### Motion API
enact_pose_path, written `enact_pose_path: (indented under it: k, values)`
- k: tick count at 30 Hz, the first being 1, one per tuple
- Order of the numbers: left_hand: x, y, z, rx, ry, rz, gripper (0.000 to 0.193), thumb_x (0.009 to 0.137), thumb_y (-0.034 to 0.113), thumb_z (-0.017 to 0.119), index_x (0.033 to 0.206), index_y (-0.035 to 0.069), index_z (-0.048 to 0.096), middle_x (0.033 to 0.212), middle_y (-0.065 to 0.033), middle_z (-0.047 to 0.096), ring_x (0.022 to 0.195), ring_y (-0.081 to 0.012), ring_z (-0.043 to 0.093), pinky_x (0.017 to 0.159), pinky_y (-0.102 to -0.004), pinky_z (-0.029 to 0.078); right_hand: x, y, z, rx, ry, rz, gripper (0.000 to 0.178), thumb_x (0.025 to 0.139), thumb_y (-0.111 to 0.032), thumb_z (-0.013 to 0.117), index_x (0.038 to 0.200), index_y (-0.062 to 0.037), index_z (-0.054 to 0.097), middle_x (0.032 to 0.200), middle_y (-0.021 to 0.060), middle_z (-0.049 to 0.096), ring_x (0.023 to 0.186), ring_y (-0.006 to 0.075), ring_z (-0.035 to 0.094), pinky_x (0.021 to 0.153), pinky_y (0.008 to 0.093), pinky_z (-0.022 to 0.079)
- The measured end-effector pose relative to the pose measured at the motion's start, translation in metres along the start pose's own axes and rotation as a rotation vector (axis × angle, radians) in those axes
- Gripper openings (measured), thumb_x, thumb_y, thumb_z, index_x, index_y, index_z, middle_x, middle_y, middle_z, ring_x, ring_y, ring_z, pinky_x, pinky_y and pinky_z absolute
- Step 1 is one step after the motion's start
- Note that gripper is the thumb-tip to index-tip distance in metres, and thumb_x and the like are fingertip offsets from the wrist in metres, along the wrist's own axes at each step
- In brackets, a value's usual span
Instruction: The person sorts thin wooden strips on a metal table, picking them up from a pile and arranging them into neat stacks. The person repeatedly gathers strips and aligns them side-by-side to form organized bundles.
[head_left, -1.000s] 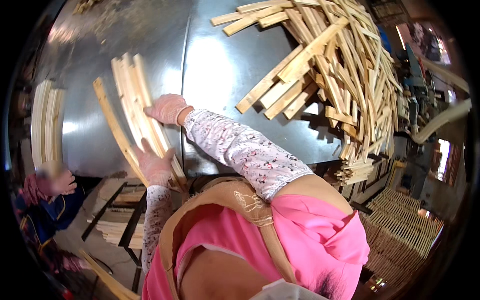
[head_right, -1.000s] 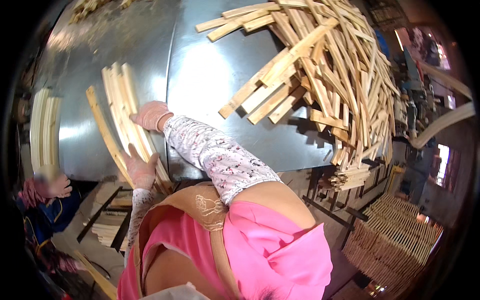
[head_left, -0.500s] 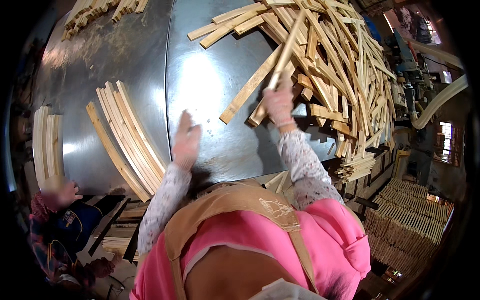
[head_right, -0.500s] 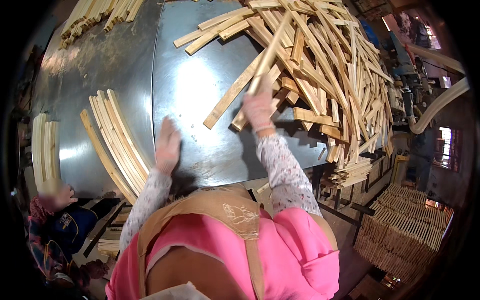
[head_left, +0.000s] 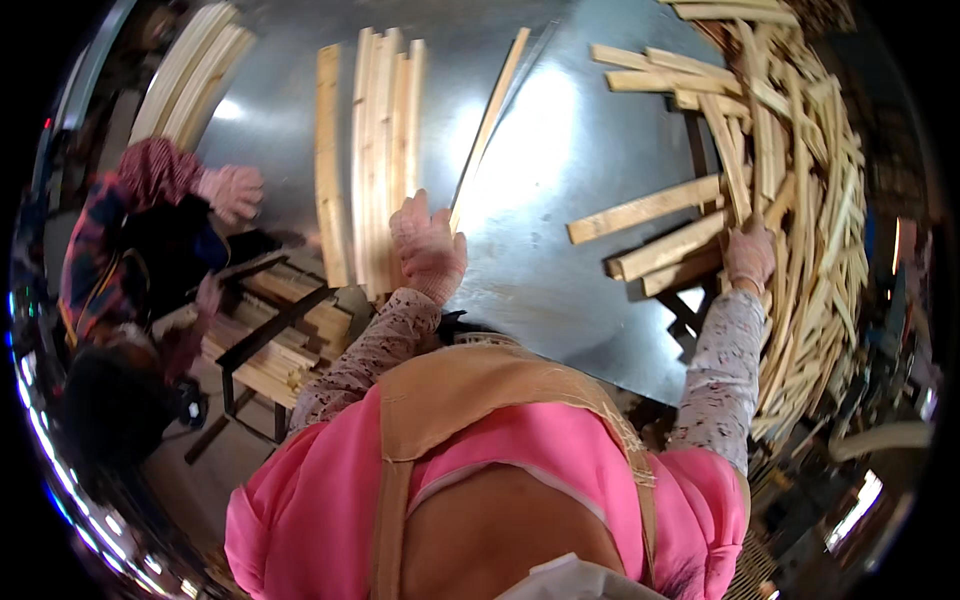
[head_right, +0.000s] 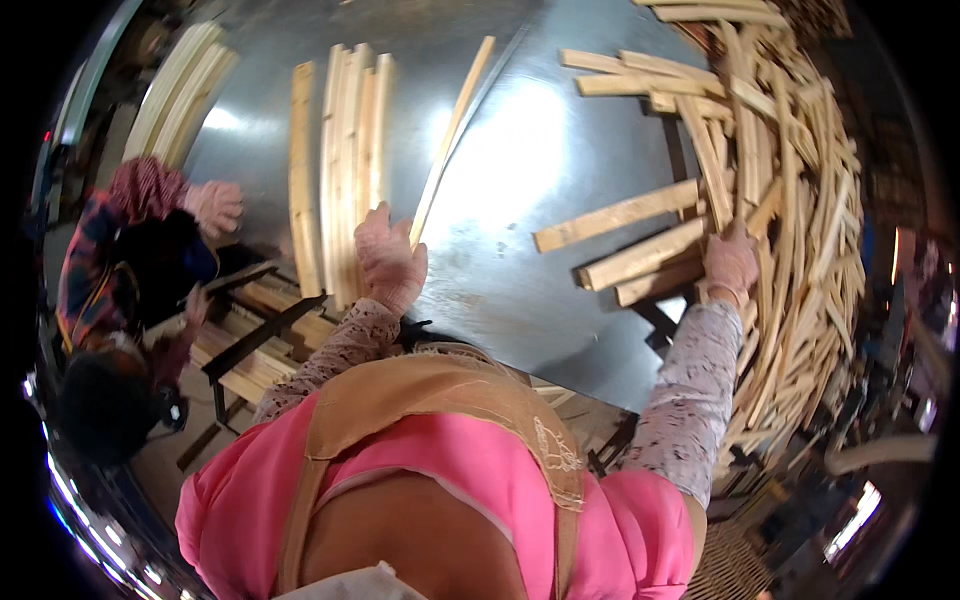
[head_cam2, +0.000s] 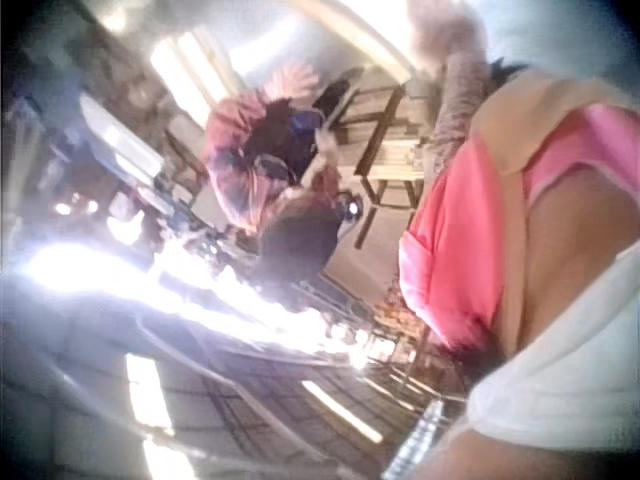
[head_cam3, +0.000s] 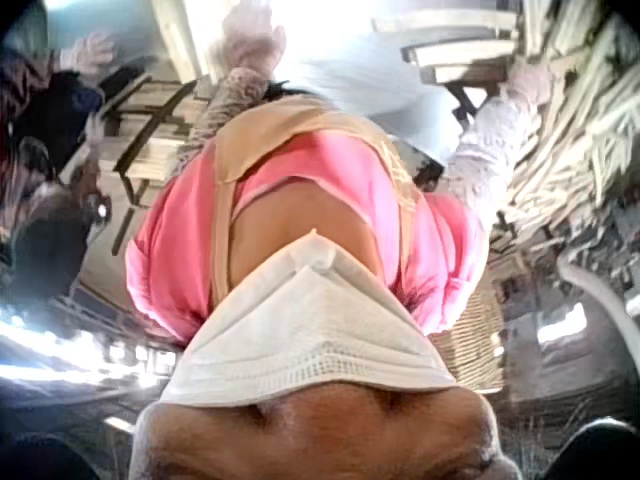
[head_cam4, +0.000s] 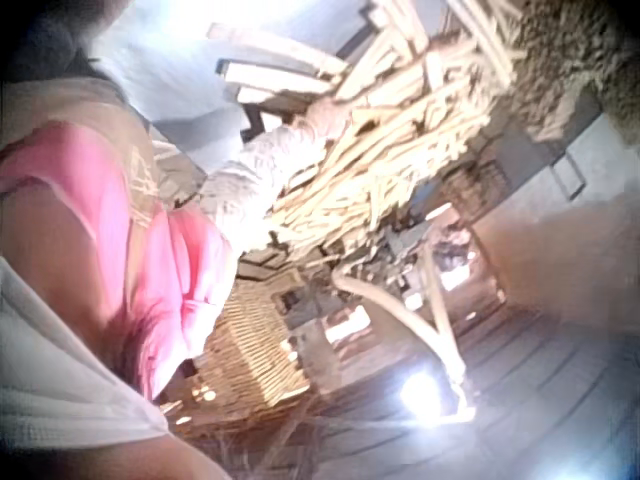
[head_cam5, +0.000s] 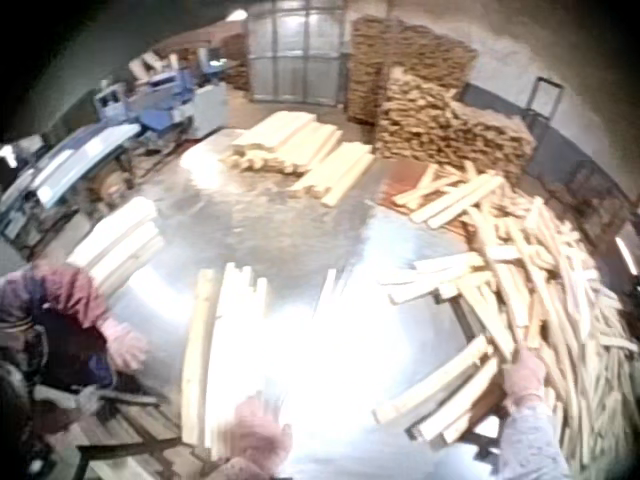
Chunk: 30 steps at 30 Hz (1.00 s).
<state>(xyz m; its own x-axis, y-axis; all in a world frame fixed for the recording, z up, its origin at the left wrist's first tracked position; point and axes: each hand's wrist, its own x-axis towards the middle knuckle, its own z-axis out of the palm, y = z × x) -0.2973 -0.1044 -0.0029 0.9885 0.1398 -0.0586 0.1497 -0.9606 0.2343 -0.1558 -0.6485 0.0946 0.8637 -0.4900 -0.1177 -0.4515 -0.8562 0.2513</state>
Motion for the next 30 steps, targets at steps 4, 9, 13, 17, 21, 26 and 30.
enact_pose_path:
  k: [4,9,13,17,21,26,30]
  values:
    - [-0.009,-0.044,0.015,-0.107,-0.036,-0.239,0.072,0.088,0.033,0.08,0.151,0.002,0.062,0.164,-0.023,0.043,0.149,-0.0396,0.04,0.125,-0.048,0.033,-0.04,-0.072,-0.049,0.06,0.076,-0.247,0.054,0.089,-0.036,0.079,0.138,-0.0155,0.069,0.125,0.026,0.069,0.117,0.0443,0.069,0.101,0.0502,0.056]
    - [0.017,-0.088,0.005,-0.212,0.114,-0.214,0.104,0.094,0.046,0.079,0.169,-0.001,0.026,0.174,-0.0209,0.032,0.162,-0.0315,0.029,0.133,-0.0466,0.027,-0.124,-0.237,-0.04,0.85,-0.372,-0.448,0.052,0.101,-0.033,0.07,0.142,-0.0017,0.068,0.128,0.0247,0.075,0.115,0.0289,0.072,0.096,0.0416,0.055]
    - [0.097,-0.151,-0.007,-0.574,0.018,-0.349,0.086,0.099,0.057,0.064,0.157,-0.006,0.048,0.156,-0.0311,0.054,0.146,-0.0448,0.051,0.125,-0.0456,0.038,-0.208,-0.378,-0.022,0.674,-0.69,-0.598,0.051,0.102,-0.038,0.061,0.14,-0.0053,0.068,0.118,0.025,0.076,0.116,0.0382,0.072,0.099,0.0466,0.057]
    - [0.131,-0.152,-0.047,-0.622,-0.259,-0.39,0.079,0.099,0.055,0.068,0.155,0.002,0.054,0.158,-0.029,0.055,0.144,-0.0463,0.054,0.121,-0.0455,0.042,-0.254,-0.456,-0.005,0.587,-0.594,-0.628,0.078,0.096,-0.061,0.062,0.135,0.0072,0.062,0.119,0.0294,0.075,0.113,0.0442,0.073,0.101,0.0491,0.056]
    - [0.126,-0.152,-0.012,-0.542,0.028,-0.323,0.079,0.096,0.054,0.073,0.155,0.005,0.055,0.157,-0.0279,0.053,0.145,-0.0459,0.052,0.12,-0.0471,0.043,-0.249,-0.454,-0.004,0.618,-0.612,-0.612,0.081,0.092,-0.061,0.067,0.132,0.0096,0.062,0.12,0.031,0.074,0.115,0.0439,0.073,0.101,0.0477,0.056]
    - [0.162,-0.113,-0.068,-0.633,0.33,-0.085,0.079,0.091,0.045,0.08,0.155,0.008,0.053,0.143,-0.0269,0.059,0.141,-0.045,0.053,0.116,-0.0496,0.046,-0.219,-0.433,-0.067,0.971,-0.364,-0.624,0.067,0.088,-0.045,0.081,0.133,0.0018,0.065,0.119,0.023,0.079,0.113,0.0382,0.076,0.1,0.0449,0.057]
    - [0.218,-0.055,-0.181,-1.525,0.531,0.218,0.083,0.095,0.029,0.08,0.163,0.006,0.038,0.152,-0.0163,0.06,0.134,-0.0356,0.062,0.12,-0.0441,0.046,-0.175,-0.421,-0.173,1.389,0.013,-0.905,0.063,0.09,-0.037,0.082,0.141,-0.0057,0.062,0.126,0.0208,0.076,0.114,0.0384,0.075,0.099,0.0455,0.058]
